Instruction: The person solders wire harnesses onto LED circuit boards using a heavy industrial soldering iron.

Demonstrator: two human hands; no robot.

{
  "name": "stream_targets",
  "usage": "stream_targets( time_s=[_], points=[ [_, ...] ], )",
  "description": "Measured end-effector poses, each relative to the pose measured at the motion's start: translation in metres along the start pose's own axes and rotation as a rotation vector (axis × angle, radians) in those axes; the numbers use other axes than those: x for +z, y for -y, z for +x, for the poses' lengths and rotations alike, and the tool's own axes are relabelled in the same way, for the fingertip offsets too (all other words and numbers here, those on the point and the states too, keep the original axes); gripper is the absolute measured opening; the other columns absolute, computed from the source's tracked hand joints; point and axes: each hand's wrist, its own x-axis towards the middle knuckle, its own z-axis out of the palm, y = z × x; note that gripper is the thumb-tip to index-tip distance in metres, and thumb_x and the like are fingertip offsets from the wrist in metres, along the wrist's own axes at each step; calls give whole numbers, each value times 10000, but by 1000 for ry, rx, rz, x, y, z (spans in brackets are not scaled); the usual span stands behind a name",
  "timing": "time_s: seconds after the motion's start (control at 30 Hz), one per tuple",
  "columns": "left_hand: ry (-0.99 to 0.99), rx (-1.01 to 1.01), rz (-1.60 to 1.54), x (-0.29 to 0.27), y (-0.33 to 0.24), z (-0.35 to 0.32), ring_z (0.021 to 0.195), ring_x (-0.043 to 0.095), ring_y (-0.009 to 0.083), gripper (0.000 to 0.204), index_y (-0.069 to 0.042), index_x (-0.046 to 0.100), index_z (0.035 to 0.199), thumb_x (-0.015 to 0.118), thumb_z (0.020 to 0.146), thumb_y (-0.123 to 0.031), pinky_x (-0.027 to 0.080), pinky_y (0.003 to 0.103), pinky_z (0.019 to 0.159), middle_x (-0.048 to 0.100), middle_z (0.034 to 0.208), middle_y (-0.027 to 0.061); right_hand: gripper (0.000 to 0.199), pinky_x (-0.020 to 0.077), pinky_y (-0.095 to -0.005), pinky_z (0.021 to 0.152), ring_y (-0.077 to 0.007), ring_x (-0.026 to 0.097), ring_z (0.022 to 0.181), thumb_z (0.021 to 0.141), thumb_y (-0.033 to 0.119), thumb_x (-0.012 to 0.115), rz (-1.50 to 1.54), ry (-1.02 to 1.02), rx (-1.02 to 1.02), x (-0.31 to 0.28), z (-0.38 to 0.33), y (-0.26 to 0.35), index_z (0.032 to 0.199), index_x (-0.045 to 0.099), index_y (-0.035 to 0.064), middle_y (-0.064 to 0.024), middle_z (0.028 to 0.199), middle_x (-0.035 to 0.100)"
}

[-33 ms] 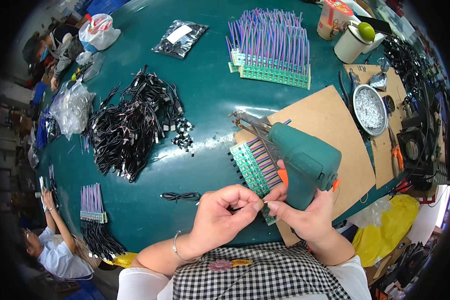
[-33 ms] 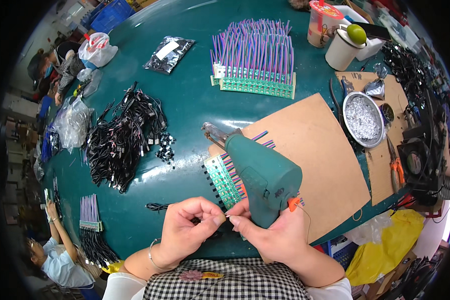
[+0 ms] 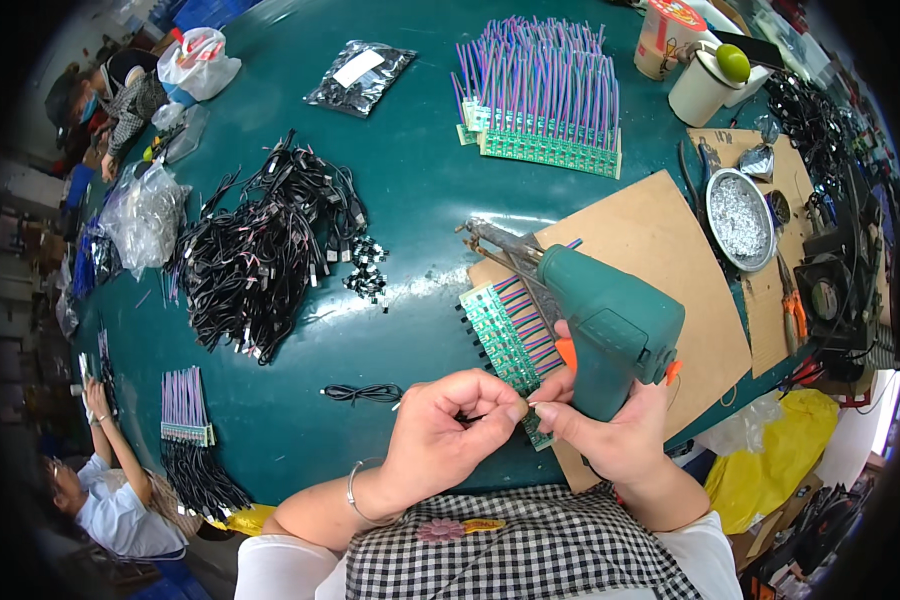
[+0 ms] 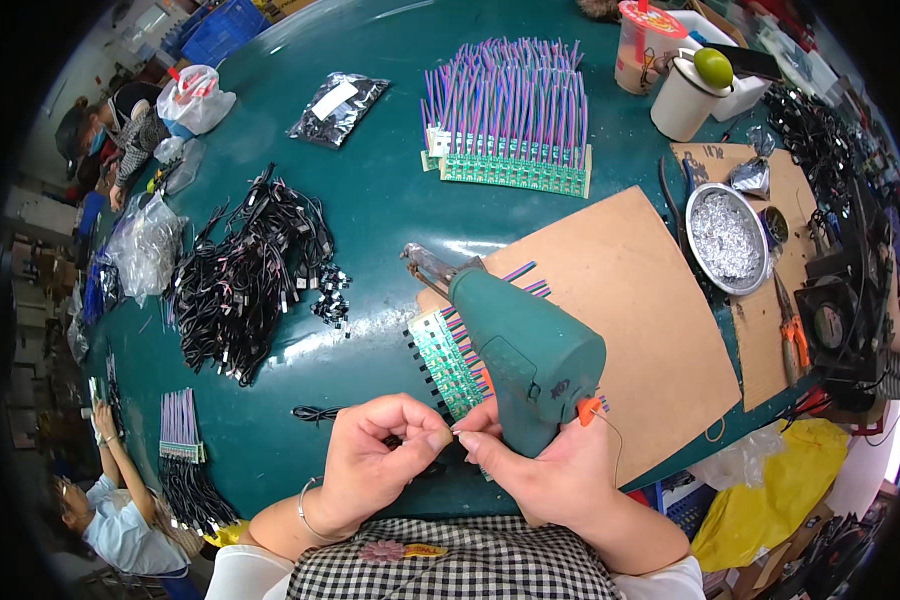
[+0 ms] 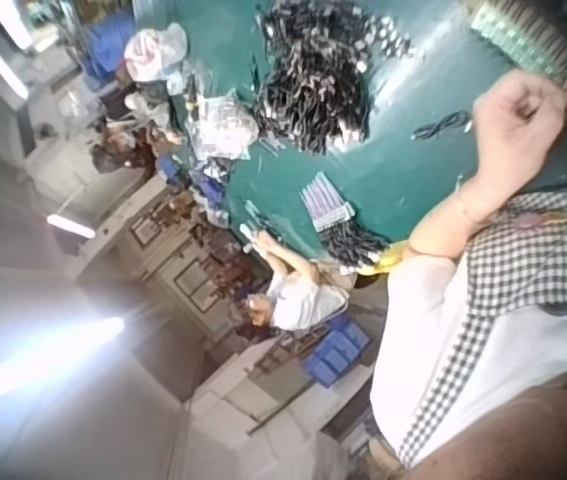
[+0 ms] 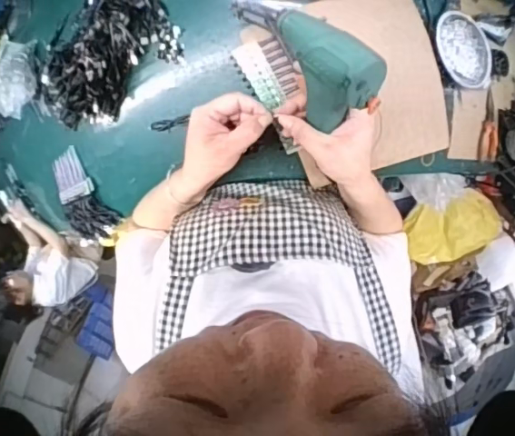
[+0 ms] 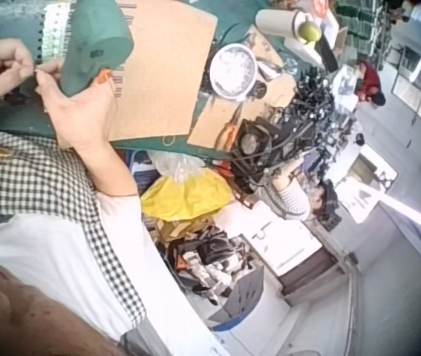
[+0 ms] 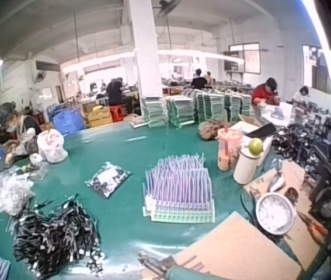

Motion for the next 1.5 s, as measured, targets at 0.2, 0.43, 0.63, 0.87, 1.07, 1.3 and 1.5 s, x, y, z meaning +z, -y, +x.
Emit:
stream_targets(
  time_s=[0.2,0.43,0.63,0.87,1.07,1.3,1.5],
  points=[
    [-20,20,-26,3,4,0,659,519,-2,35,7,613,845,606,823,-20,421,160,577,626,723,-5,607,537,-264,581,-169,617,786,689,-165,607,-26,-41,40,0,-1,-3,1237,368,-60,-156,1264,417],
    [-158,67,75,-6,4,15,634,522,11,38,9,616,843,596,827,-21,420,169,559,630,718,-1,630,505,-248,541,-159,605,685,670,-144,624,-161,50,-113,-8,-6,-14,1238,362,-71,-174,1082,536],
    [-246,29,394,-37,11,65,534,447,-8,84,30,609,753,615,794,-43,337,156,467,574,613,-34,598,486,-257,458,-184,594,601,678,-42,641,30,-165,-28,-21,-15,8,1213,378,-88,-203,1112,516],
    [-249,67,539,-39,6,82,517,452,-7,83,35,600,701,616,753,-27,346,160,458,579,582,-16,633,477,-261,400,-196,580,528,672,-7,667,39,-238,-65,-43,-30,13,1215,355,-102,-235,1174,479],
    [-262,23,540,-38,2,80,513,460,0,95,33,588,665,628,726,-28,359,169,461,582,572,-9,464,468,-244,501,-134,561,560,712,-49,660,-20,-131,-46,-45,-30,9,1114,433,-90,-114,698,592],
    [-322,92,620,-31,3,79,505,459,1,96,32,587,645,628,701,-35,371,175,459,573,543,-2,392,468,-229,513,-119,569,576,731,-44,647,-67,-69,-16,-45,-27,8,1080,469,-74,-96,721,600],
    [-345,125,641,-31,4,79,504,458,0,77,32,590,646,621,692,-22,371,174,460,571,541,-2,346,476,-232,512,-114,576,585,737,-33,651,-137,-44,-41,-48,-27,0,1041,489,-71,-85,726,598]
  ],
)
